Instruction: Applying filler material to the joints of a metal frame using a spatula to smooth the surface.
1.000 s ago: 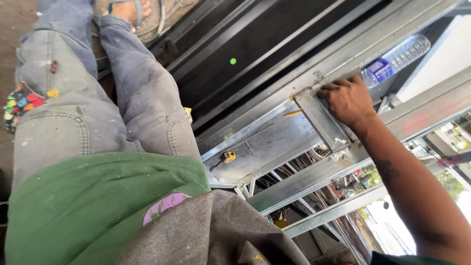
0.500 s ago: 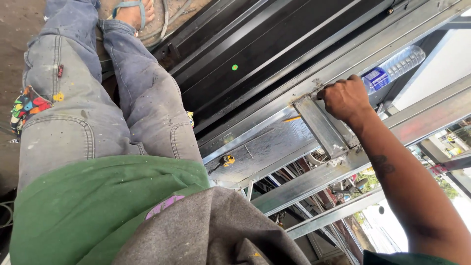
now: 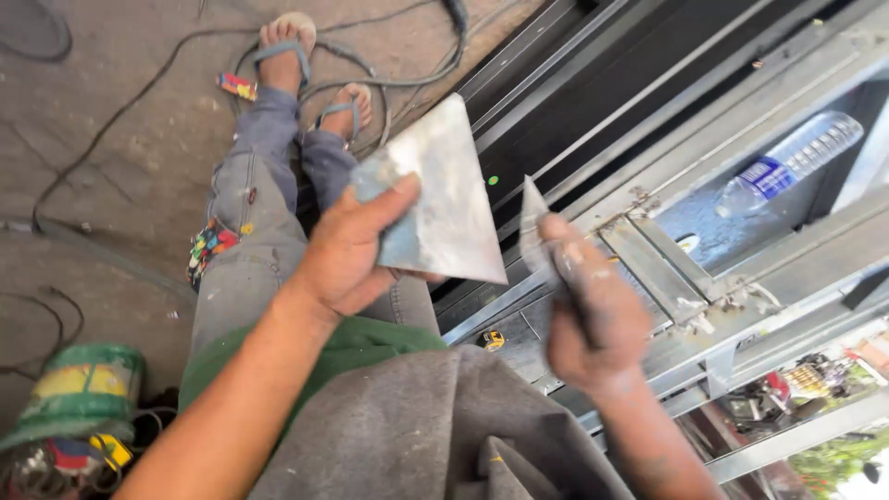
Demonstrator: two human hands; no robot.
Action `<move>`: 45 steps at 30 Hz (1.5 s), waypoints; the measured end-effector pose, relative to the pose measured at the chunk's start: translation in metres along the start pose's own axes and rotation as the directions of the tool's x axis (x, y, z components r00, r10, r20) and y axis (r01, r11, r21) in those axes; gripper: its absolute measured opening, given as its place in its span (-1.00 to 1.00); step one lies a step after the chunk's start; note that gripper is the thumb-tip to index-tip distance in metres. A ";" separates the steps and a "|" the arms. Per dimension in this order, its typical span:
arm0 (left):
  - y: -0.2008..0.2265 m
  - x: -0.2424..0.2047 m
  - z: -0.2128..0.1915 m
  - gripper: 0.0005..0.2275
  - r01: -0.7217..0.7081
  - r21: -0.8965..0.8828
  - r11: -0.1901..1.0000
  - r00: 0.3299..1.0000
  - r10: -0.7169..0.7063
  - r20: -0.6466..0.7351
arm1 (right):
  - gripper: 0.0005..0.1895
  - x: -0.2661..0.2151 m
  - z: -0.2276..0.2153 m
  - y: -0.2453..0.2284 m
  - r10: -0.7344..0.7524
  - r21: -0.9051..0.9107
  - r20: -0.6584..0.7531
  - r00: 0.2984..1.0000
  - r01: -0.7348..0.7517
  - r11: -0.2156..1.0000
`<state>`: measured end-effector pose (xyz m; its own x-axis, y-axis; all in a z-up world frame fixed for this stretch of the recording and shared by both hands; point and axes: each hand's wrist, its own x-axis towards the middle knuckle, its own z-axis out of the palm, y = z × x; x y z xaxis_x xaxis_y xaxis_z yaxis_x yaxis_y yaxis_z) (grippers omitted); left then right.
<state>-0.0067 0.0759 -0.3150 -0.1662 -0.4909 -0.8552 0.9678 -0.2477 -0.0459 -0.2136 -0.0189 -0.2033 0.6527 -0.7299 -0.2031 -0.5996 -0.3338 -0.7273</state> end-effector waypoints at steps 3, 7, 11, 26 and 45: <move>0.001 -0.009 0.025 -0.65 0.105 0.068 0.992 0.978 -0.116 0.174 | -0.66 0.011 0.019 -0.002 -0.247 -0.092 -0.035 0.968 0.243 0.966; 0.009 -0.038 0.049 -0.71 0.166 0.134 0.977 0.956 -0.193 0.223 | -0.73 0.015 -0.008 0.006 -0.324 -0.200 0.013 0.946 0.320 0.926; 0.035 -0.063 0.088 -0.53 -0.085 0.237 0.968 0.908 -0.023 0.419 | -0.56 0.023 -0.057 0.007 -0.218 -0.308 0.135 0.967 0.250 0.918; 0.068 -0.107 0.154 -0.58 -0.463 0.844 0.273 0.885 0.087 0.457 | -0.62 0.044 -0.079 -0.126 -0.206 -0.307 0.133 0.969 0.238 0.921; 0.054 -0.180 0.163 -0.57 0.339 0.721 0.604 0.884 -0.467 -0.024 | -0.63 -0.068 -0.056 -0.213 -0.127 -0.196 -0.576 0.807 0.014 0.981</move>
<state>0.0444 0.0145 -0.0791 -0.5945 -0.2980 -0.7468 0.3916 -0.9185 0.0548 -0.1559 0.0681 0.0022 0.3361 -0.8906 0.3063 -0.6692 -0.4547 -0.5877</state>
